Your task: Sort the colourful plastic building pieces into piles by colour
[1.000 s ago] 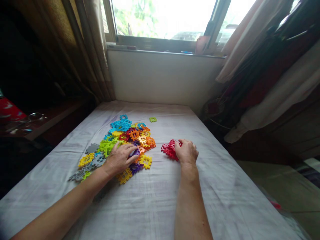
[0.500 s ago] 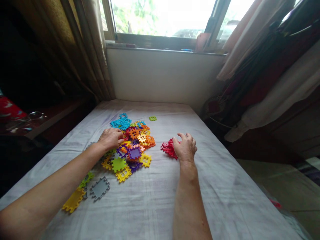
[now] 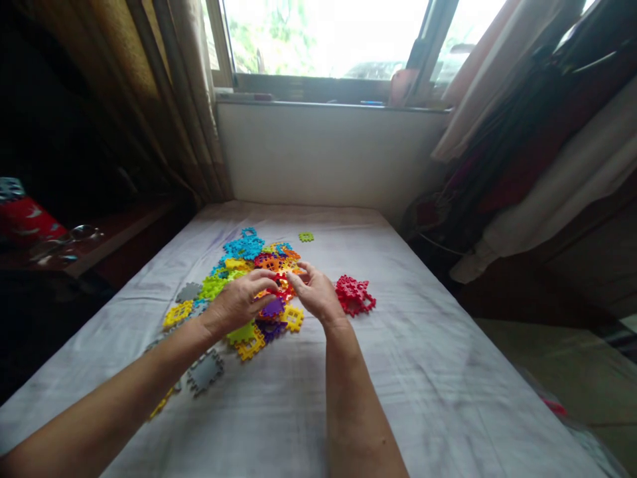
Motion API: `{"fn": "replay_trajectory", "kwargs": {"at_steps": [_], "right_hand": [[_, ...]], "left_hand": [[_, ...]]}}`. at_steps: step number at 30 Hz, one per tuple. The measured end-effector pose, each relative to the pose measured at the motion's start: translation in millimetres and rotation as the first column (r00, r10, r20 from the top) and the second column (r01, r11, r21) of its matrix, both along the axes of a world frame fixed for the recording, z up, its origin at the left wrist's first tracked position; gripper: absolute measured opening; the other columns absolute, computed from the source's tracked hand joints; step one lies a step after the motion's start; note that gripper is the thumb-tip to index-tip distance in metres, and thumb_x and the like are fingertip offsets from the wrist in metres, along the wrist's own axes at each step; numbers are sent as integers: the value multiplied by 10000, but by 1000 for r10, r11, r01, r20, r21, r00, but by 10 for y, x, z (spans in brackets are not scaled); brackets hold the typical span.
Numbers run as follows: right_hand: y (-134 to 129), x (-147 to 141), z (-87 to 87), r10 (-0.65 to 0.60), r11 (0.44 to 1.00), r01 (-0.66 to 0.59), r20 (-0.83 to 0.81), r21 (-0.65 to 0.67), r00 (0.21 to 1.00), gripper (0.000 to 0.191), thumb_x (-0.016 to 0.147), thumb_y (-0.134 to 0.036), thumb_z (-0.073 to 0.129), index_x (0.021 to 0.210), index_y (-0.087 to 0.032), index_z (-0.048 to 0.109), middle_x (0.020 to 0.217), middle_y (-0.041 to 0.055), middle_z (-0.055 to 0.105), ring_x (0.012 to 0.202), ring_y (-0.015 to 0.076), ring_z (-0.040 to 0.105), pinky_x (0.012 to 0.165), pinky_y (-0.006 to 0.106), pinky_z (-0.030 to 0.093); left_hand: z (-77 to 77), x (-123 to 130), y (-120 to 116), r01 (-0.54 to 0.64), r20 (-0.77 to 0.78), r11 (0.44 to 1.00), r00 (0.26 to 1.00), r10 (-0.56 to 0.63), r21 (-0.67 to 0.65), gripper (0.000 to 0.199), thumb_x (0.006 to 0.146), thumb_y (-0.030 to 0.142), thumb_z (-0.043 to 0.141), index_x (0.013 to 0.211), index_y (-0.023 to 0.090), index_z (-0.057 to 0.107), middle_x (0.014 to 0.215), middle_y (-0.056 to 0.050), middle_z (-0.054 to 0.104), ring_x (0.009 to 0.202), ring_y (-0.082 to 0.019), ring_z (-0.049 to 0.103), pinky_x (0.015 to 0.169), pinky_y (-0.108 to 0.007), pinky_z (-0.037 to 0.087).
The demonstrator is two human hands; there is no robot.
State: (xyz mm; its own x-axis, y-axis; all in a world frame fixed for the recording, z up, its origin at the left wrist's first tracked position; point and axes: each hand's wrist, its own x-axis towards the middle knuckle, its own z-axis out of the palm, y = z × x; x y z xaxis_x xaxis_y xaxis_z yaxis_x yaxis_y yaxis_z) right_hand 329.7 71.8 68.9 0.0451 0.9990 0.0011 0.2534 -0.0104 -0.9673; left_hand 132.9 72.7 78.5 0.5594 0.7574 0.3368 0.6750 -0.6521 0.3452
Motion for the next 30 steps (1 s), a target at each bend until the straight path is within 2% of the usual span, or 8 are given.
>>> {"fn": "replay_trajectory", "kwargs": {"at_steps": [3, 5, 8, 10, 12, 18, 24, 30], "right_hand": [[15, 27, -50, 74, 997, -76, -86, -24, 994, 311, 719, -345, 654, 969, -165, 700, 796, 23, 727, 619, 117, 621, 568, 217, 483], [26, 184, -78, 19, 999, -20, -34, -40, 999, 240, 692, -298, 615, 865, -163, 713, 744, 14, 716, 585, 115, 598, 550, 219, 469], [33, 519, -115, -237, 970, 243, 150, -24, 960, 286, 694, -266, 558, 901, -181, 737, 785, 21, 737, 617, 135, 620, 594, 241, 485], [29, 721, -140, -383, 917, 398, 281, 3, 880, 310, 703, -263, 549, 933, -197, 747, 836, 30, 752, 682, 156, 653, 657, 259, 501], [21, 853, -165, -438, 884, 468, 376, 14, 816, 305, 716, -267, 553, 937, -211, 756, 865, 34, 760, 747, 174, 676, 704, 268, 505], [20, 910, -221, -428, 873, 487, 491, 9, 759, 302, 769, -302, 569, 981, -222, 767, 870, 38, 757, 780, 185, 678, 721, 271, 498], [-1, 963, -217, -506, 836, 531, 572, 139, 646, 321, 787, -311, 557, 1007, -227, 776, 942, 70, 735, 819, 201, 661, 770, 300, 493], [-40, 892, -88, -469, 863, 486, 570, 134, 675, 335, 803, -334, 543, 1017, -221, 774, 958, 75, 730, 857, 215, 655, 804, 317, 490]], "left_hand": [[-110, 257, -82, 91, 98, 996, 991, -92, 10, 164, 897, 269, 585, 1023, 251, 688, 1242, -37, 665, 1086, -179, 650, 964, -325, 518], [-148, 297, -22, 86, 136, 996, 987, -86, 4, 227, 892, 296, 603, 1108, 256, 661, 1221, -33, 676, 1105, -175, 641, 986, -316, 506], [-143, 164, 229, -157, -14, 988, 988, 157, -2, 286, 912, 322, 574, 1173, 225, 641, 1198, -64, 680, 1108, -204, 634, 983, -332, 496], [-119, 14, 439, -340, -253, 938, 903, 346, 70, 286, 918, 297, 546, 1163, 202, 659, 1211, -93, 661, 1112, -245, 621, 969, -366, 488], [-102, -116, 621, -393, -402, 911, 820, 408, 123, 278, 898, 248, 543, 1136, 208, 681, 1192, -106, 653, 1092, -274, 616, 921, -386, 490], [-130, -172, 873, -341, -483, 928, 794, 370, 151, 227, 852, 225, 562, 1012, 180, 716, 1117, -159, 651, 1044, -323, 613, 830, -418, 480], [-77, -180, 898, -306, -506, 934, 785, 358, 186, 254, 873, 171, 459, 933, 147, 704, 1078, -189, 655, 1022, -312, 617, 809, -411, 467], [63, -352, 824, -375, -477, 900, 763, 435, 222, 308, 920, 231, 392, 1000, 159, 680, 1084, -158, 687, 1011, -281, 639, 821, -370, 468]]}}
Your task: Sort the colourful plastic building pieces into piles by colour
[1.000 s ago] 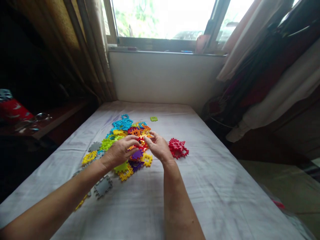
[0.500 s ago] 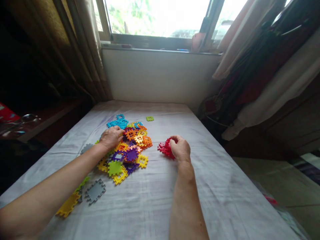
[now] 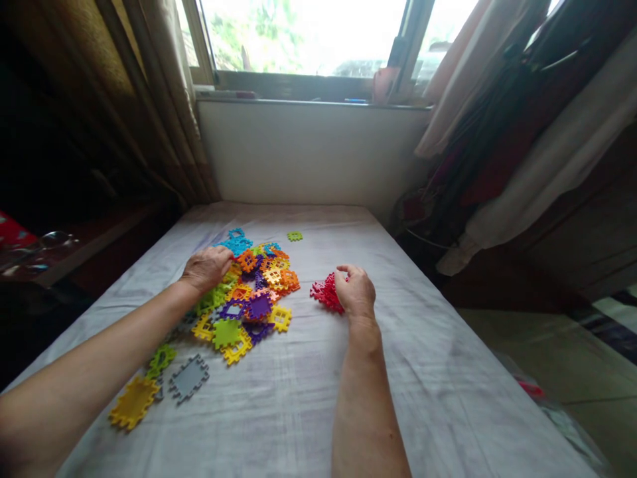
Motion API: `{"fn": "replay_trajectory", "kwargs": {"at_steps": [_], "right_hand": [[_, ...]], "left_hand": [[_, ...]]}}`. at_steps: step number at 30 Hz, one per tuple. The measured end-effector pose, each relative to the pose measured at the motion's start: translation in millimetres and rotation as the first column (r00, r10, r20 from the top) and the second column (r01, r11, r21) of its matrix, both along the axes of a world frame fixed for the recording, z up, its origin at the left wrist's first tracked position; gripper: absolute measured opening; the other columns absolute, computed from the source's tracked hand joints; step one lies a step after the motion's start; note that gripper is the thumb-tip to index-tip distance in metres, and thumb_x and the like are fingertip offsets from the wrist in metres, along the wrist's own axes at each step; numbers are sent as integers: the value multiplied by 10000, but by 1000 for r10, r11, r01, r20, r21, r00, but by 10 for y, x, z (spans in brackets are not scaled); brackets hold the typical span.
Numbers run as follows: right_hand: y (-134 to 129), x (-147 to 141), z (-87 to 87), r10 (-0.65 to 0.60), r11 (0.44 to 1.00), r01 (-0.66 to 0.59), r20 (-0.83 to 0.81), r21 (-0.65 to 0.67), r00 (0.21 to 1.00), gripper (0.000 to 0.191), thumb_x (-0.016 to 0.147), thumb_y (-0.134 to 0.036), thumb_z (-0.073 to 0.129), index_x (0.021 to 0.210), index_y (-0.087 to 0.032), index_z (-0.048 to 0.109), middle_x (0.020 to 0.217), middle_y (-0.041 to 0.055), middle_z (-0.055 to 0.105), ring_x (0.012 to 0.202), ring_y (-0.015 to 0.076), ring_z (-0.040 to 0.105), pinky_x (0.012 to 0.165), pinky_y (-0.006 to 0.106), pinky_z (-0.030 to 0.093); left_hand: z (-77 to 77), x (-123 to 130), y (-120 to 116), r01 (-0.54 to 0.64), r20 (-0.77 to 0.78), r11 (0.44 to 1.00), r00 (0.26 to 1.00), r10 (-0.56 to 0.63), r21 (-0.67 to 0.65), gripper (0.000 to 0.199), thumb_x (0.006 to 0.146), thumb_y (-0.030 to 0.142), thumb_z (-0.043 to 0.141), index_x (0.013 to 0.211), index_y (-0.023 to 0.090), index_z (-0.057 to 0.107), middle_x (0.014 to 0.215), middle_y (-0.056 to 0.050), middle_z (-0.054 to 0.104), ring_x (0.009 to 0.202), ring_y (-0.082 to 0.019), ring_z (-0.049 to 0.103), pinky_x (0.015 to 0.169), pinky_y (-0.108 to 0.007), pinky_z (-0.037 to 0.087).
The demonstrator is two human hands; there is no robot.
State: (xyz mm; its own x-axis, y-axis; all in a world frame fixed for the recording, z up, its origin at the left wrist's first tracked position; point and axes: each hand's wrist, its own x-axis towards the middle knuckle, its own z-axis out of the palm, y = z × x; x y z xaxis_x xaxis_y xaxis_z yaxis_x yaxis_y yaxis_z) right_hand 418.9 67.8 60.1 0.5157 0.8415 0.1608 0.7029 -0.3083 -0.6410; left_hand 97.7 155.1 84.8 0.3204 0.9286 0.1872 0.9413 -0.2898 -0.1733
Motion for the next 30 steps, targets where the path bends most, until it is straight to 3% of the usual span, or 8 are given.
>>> {"fn": "replay_trajectory", "kwargs": {"at_steps": [7, 10, 12, 14, 16, 18, 24, 30], "right_hand": [[0, 3, 17, 35, 997, -34, -19, 65, 999, 333, 808, -352, 538, 1006, -216, 769, 1001, 84, 733, 870, 214, 653, 830, 325, 494], [10, -2, 7, 47, 996, -45, -23, 78, 999, 319, 808, -360, 542, 988, -222, 766, 988, 72, 737, 882, 210, 658, 835, 318, 500], [5, -20, 30, 49, 996, -47, -26, 81, 998, 318, 813, -361, 540, 985, -217, 765, 998, 76, 738, 910, 215, 661, 849, 321, 500], [-14, -34, 73, 46, 995, -43, -26, 93, 999, 327, 818, -357, 536, 1000, -210, 763, 1025, 85, 737, 924, 220, 662, 866, 327, 498], [-43, -27, 119, 38, 993, -34, -28, 115, 999, 337, 823, -356, 530, 1016, -205, 762, 1058, 93, 735, 928, 223, 663, 882, 332, 495], [-72, 7, 148, 18, 991, -13, -39, 132, 999, 340, 824, -357, 527, 1014, -202, 763, 1075, 98, 735, 941, 227, 664, 894, 334, 492], [-81, 142, 88, -18, 991, 27, -67, 135, 998, 346, 821, -370, 524, 1009, -202, 762, 1031, 92, 740, 948, 235, 661, 886, 333, 499], [-85, 4, 36, 44, 990, -37, 47, -133, 998, 478, 825, -478, 601, 1255, -282, 672, 1337, 113, 603, 1253, 307, 520, 1032, 464, 428]], "left_hand": [[173, -275, -31, -144, 61, 990, 988, 144, 3, 307, 929, 295, 409, 1068, 243, 678, 1073, -85, 734, 953, -245, 685, 756, -315, 482], [265, -333, -41, -215, 253, 977, 945, 210, -5, 295, 899, 336, 468, 1094, 270, 680, 1068, -58, 744, 931, -238, 688, 764, -314, 492], [267, -254, -81, -201, 490, 977, 847, 207, -65, 296, 872, 350, 509, 1099, 264, 679, 1001, -38, 754, 867, -208, 690, 750, -294, 499], [187, -40, -163, -66, 711, 984, 683, 167, -168, 308, 855, 338, 530, 1104, 227, 674, 916, -32, 753, 769, -172, 682, 702, -268, 507], [33, 293, -280, 144, 837, 952, 524, 157, -269, 289, 845, 312, 545, 1072, 196, 680, 861, -29, 748, 699, -143, 668, 657, -243, 510], [-155, 685, -405, 256, 868, 913, 465, 173, -319, 246, 835, 278, 576, 1024, 177, 696, 842, -29, 745, 669, -123, 657, 623, -220, 504], [-500, 1533, -612, 286, 827, 890, 540, 157, -355, 235, 872, 267, 577, 1037, 170, 713, 813, -48, 752, 669, -140, 682, 647, -252, 534], [-380, 1424, -710, 276, 725, 921, 689, 10, -275, 186, 847, 215, 623, 996, 209, 734, 1087, -109, 730, 1035, -245, 673, 952, -389, 502]]}}
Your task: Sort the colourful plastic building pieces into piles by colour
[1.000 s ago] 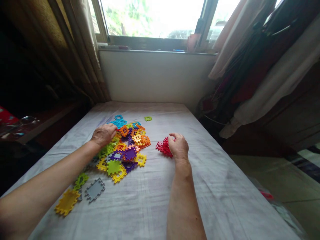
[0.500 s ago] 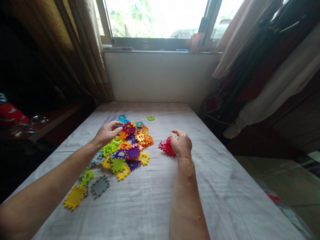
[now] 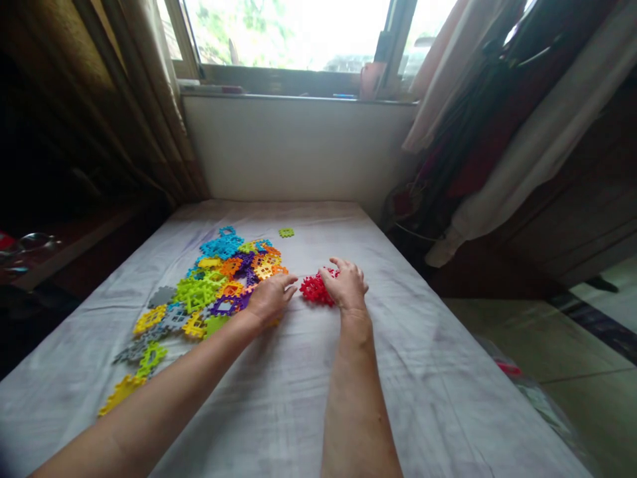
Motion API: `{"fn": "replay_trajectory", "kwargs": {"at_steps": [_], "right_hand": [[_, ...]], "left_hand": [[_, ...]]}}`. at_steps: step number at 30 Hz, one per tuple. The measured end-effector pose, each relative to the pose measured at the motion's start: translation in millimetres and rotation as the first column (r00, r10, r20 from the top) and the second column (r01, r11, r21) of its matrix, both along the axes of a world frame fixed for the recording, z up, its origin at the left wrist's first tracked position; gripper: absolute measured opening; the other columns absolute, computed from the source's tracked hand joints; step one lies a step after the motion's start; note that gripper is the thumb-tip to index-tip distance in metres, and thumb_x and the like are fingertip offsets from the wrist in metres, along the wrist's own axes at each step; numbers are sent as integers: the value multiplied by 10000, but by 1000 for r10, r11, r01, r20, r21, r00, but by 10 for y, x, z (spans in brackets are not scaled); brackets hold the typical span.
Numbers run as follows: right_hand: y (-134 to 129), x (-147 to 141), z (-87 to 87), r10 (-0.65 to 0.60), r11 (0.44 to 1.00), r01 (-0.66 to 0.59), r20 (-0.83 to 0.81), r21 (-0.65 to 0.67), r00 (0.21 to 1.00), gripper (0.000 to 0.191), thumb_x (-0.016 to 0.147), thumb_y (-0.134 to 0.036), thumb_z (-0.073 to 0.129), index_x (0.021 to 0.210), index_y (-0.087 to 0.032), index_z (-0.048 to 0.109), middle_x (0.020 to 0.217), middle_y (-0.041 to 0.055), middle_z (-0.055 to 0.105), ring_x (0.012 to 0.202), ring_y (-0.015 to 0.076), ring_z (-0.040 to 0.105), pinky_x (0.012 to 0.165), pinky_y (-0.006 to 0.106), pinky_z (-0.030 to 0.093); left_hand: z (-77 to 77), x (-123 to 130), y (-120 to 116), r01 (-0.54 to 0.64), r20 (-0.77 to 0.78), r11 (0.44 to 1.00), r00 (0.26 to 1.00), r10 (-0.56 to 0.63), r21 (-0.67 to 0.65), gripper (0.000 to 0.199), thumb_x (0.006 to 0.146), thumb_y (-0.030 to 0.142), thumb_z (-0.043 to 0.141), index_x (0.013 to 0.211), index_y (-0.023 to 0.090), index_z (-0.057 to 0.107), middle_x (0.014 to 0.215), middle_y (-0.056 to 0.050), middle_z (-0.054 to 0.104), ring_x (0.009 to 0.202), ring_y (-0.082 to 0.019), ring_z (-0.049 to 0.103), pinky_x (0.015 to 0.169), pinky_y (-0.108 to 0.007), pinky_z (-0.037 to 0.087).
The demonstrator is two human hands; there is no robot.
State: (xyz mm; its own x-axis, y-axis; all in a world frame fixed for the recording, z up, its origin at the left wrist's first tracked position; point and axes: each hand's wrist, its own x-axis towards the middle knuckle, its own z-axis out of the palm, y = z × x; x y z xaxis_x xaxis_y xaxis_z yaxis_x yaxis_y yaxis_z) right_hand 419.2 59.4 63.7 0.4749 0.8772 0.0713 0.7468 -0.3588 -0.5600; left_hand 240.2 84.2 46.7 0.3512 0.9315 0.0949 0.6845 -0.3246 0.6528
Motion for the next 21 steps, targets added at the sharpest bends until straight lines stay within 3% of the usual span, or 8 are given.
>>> {"fn": "replay_trajectory", "kwargs": {"at_steps": [2, 4, 8, 14, 21], "right_hand": [[-21, -86, 3, 66, 990, -57, 67, -126, 996, 640, 769, -566, 664, 1357, -325, 586, 1484, 125, 458, 1385, 350, 371, 1074, 561, 359], [-43, -178, 1, 140, 967, -113, 103, -229, 985, 778, 718, -625, 698, 1420, -348, 510, 1560, 137, 334, 1445, 382, 247, 1072, 646, 302], [-108, -391, -81, 160, 955, -106, 182, -277, 970, 872, 689, -662, 714, 1456, -337, 458, 1611, 159, 221, 1484, 400, 122, 1059, 721, 217], [-222, -588, -410, 6, 993, 32, 324, -113, 946, 683, 829, -630, 587, 1436, -332, 496, 1634, 144, 195, 1490, 360, 153, 1077, 640, 260], [160, -382, -499, -8, 994, 46, 369, -95, 929, 654, 861, -634, 538, 1427, -308, 513, 1611, 150, 252, 1475, 350, 210, 1101, 583, 267]], "left_hand": [[65, -217, -54, 30, -65, 997, 998, -25, 77, 206, 881, 202, 566, 1009, 220, 726, 1099, -100, 718, 1031, -231, 668, 955, -379, 500], [97, -491, -126, 80, -174, 969, 984, -39, 235, 239, 916, 220, 510, 1046, 231, 711, 1065, -83, 719, 976, -210, 672, 920, -364, 518], [5, -1063, -332, 89, -210, 876, 978, 14, 475, 261, 930, 276, 491, 1095, 241, 691, 1154, -78, 703, 1096, -228, 634, 998, -404, 491], [-241, -1633, -661, -3, -226, 821, 961, 160, 571, 333, 902, 424, 531, 1165, 272, 666, 1335, -75, 642, 1302, -310, 526, 1124, -565, 350], [-60, -2247, -558, -324, 62, 679, 923, 380, 659, 299, 922, 431, 455, 1026, 244, 664, 1173, -87, 715, 1192, -268, 618, 1105, -465, 411]]}}
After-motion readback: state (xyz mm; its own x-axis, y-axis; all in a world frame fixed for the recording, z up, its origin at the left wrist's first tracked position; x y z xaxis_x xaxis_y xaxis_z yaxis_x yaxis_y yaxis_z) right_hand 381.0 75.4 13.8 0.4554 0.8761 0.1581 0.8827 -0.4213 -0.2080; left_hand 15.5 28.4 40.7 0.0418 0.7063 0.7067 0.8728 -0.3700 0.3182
